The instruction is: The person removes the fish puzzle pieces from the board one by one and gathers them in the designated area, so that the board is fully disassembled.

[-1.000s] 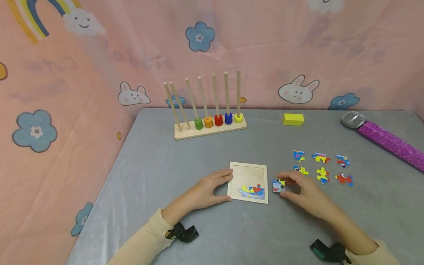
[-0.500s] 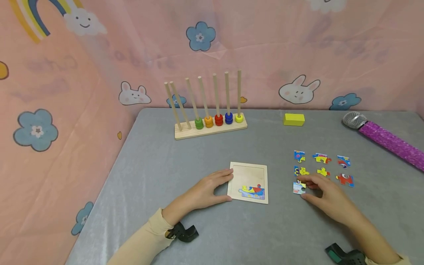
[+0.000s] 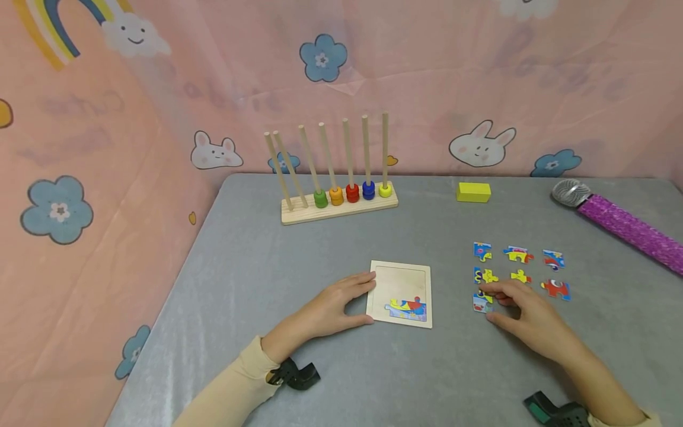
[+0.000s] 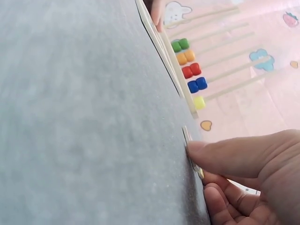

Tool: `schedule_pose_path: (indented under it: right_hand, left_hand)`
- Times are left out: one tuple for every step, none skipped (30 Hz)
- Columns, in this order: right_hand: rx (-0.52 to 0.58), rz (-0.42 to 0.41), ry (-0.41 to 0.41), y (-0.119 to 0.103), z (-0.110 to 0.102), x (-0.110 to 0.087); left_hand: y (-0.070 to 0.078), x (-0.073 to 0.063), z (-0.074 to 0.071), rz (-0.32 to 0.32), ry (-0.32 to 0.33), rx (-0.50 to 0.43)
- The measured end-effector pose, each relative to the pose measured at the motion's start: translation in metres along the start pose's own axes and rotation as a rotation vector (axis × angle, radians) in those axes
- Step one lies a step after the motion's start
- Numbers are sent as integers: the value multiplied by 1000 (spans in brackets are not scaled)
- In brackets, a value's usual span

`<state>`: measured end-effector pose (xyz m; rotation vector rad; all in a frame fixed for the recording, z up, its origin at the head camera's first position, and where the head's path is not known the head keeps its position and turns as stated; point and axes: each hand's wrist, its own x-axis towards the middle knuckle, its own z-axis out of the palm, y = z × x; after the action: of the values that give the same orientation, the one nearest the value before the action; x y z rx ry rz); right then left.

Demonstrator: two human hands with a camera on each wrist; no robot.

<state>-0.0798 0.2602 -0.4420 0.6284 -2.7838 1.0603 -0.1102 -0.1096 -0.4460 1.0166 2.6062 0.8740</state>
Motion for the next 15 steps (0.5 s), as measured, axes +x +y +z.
schedule_pose_path:
  right_hand:
    - [7, 3, 1, 0, 0, 0]
    - [15, 8, 1, 0, 0, 0]
    - [28, 18, -3, 0, 0, 0]
    - [42, 28, -5, -1, 0, 0]
    - [58, 40, -8, -1, -1, 0]
    - [71, 53, -9, -1, -1, 0]
    - [81, 63, -10, -1, -1, 0]
    - [87, 74, -11, -1, -2, 0]
    - [93, 80, -9, -1, -2, 0]
    - [98, 84, -7, -1, -2, 0]
    - [98, 87, -5, -1, -2, 0]
    - [97, 87, -1, -1, -2, 0]
    - [101, 85, 1, -1, -2, 0]
    - [108, 83, 4, -1, -2, 0]
    - [115, 80, 8, -1, -3, 0]
  left_hand:
    - [0, 0, 0, 0, 0, 2]
    - [0, 0, 0, 1, -1, 2]
    - [0, 0, 0, 1, -1, 2]
    - [-1, 0, 0, 1, -1, 3]
    - [-1, 0, 0, 1, -1, 5]
    - [-1, 0, 0, 0, -1, 6]
    - [-1, 0, 0, 0, -2, 7]
    - [0, 0, 0, 0, -2, 6]
    - [0, 0, 0, -1, -1, 5]
    - [0, 0, 0, -1, -1, 4]
    - [0, 0, 0, 0, -1, 3]
    - [1, 0, 0, -1, -1, 2]
    - [1, 0, 0, -1, -1, 2]
    - [1, 0, 0, -1, -1, 1]
    - [1, 0, 0, -1, -1, 2]
